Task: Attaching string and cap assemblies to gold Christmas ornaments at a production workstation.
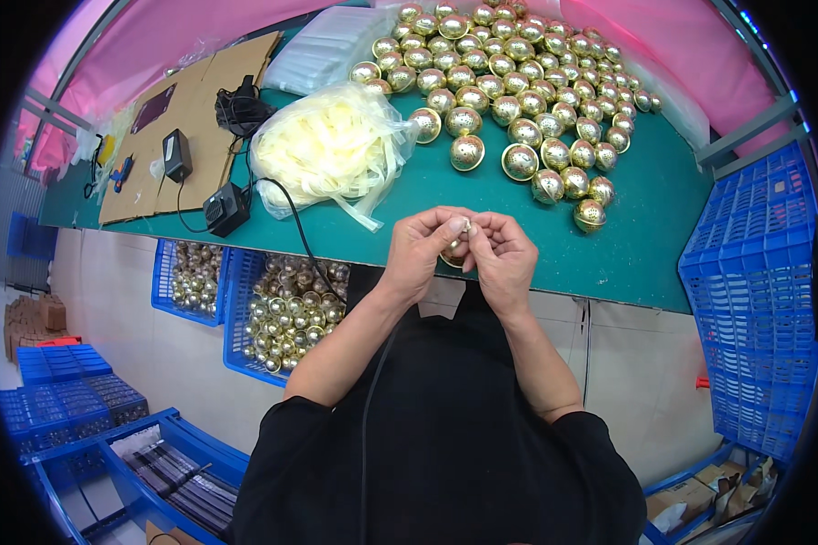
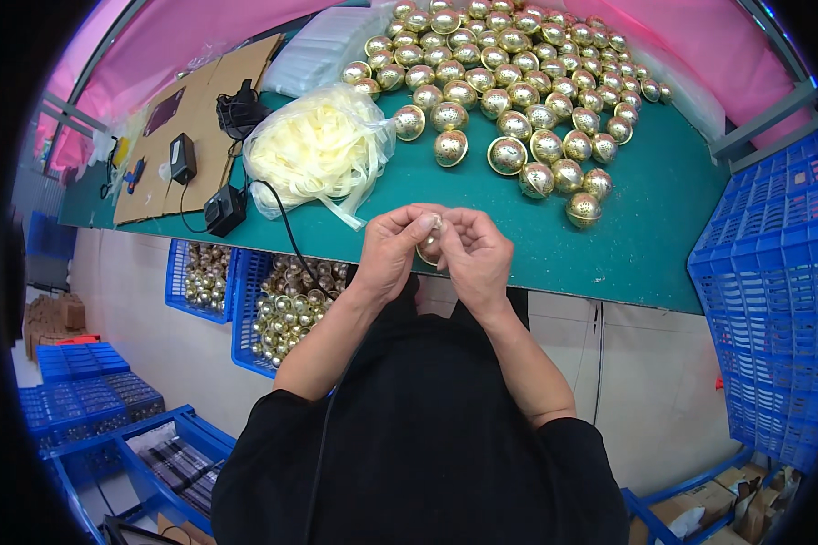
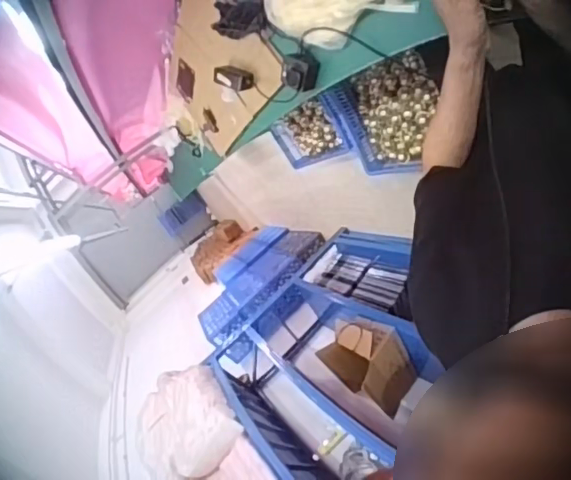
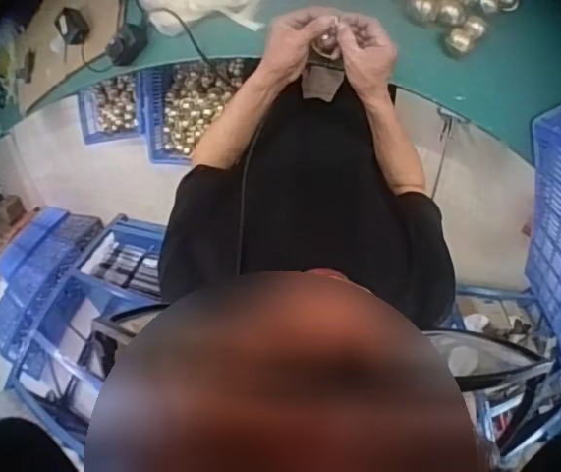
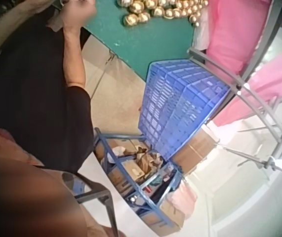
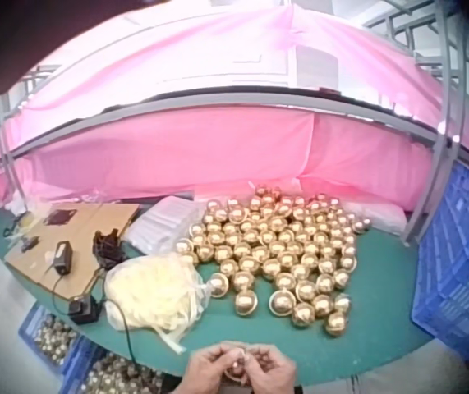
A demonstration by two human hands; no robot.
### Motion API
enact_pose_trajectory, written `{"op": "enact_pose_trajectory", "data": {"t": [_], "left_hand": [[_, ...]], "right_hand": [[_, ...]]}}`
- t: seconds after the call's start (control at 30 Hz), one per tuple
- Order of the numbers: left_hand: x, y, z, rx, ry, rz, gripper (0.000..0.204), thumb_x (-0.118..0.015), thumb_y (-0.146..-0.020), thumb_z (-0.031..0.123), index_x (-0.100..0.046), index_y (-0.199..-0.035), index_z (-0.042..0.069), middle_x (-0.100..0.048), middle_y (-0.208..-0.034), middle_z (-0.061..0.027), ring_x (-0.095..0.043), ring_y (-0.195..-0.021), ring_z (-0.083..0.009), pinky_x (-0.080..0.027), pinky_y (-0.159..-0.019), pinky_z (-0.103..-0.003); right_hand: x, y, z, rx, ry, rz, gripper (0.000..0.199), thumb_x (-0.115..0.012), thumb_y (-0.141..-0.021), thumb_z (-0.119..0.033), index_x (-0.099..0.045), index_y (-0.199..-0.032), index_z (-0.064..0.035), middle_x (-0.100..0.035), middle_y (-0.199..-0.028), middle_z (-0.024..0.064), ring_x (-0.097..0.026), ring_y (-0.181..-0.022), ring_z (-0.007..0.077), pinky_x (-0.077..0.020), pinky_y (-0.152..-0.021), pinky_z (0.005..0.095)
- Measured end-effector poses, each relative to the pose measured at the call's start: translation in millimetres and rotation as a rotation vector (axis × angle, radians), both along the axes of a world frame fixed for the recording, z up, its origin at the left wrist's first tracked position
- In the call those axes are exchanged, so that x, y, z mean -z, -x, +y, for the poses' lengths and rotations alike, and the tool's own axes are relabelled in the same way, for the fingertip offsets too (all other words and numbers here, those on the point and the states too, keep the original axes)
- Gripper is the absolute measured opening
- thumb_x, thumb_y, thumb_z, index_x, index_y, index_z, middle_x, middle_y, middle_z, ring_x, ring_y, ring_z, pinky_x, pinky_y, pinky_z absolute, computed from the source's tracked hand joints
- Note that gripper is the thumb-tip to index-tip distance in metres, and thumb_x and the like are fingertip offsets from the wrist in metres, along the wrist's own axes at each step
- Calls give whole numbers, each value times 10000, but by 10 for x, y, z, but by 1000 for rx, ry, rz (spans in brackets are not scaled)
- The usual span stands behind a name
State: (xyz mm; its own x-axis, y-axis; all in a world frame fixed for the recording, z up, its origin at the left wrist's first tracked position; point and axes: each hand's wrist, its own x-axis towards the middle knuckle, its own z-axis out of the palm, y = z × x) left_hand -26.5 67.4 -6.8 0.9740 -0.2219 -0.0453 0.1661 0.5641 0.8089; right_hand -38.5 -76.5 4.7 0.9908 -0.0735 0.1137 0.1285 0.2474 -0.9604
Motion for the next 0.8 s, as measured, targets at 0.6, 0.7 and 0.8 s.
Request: {"op": "enact_pose_trajectory", "data": {"t": [0.6,0.7,0.8], "left_hand": [[-56,90,-42,-164,-237,-34,147,-707,-1005,98,-760,-1057,-28,-753,-973,-49,-660,-871,-81,-542,-804,-253],[-42,88,-40,-109,-128,-9,137,-714,-1000,99,-751,-1061,-19,-748,-936,-48,-661,-854,-83,-537,-799,-250],[-106,121,-61,-91,-202,-10,138,-717,-1000,105,-747,-1060,-15,-743,-928,-45,-664,-825,-85,-535,-768,-247]], "right_hand": [[3,-19,-113,87,447,-272,86,-696,-994,-25,-730,-1038,40,-716,-844,22,-619,-676,50,-499,-594,208],[13,-34,-118,31,219,-129,90,-697,-998,-35,-727,-1050,31,-710,-863,19,-616,-716,48,-496,-623,212],[-47,-48,-120,-26,91,-103,98,-686,-1015,-67,-709,-1061,17,-700,-877,17,-587,-712,40,-458,-604,203]]}}
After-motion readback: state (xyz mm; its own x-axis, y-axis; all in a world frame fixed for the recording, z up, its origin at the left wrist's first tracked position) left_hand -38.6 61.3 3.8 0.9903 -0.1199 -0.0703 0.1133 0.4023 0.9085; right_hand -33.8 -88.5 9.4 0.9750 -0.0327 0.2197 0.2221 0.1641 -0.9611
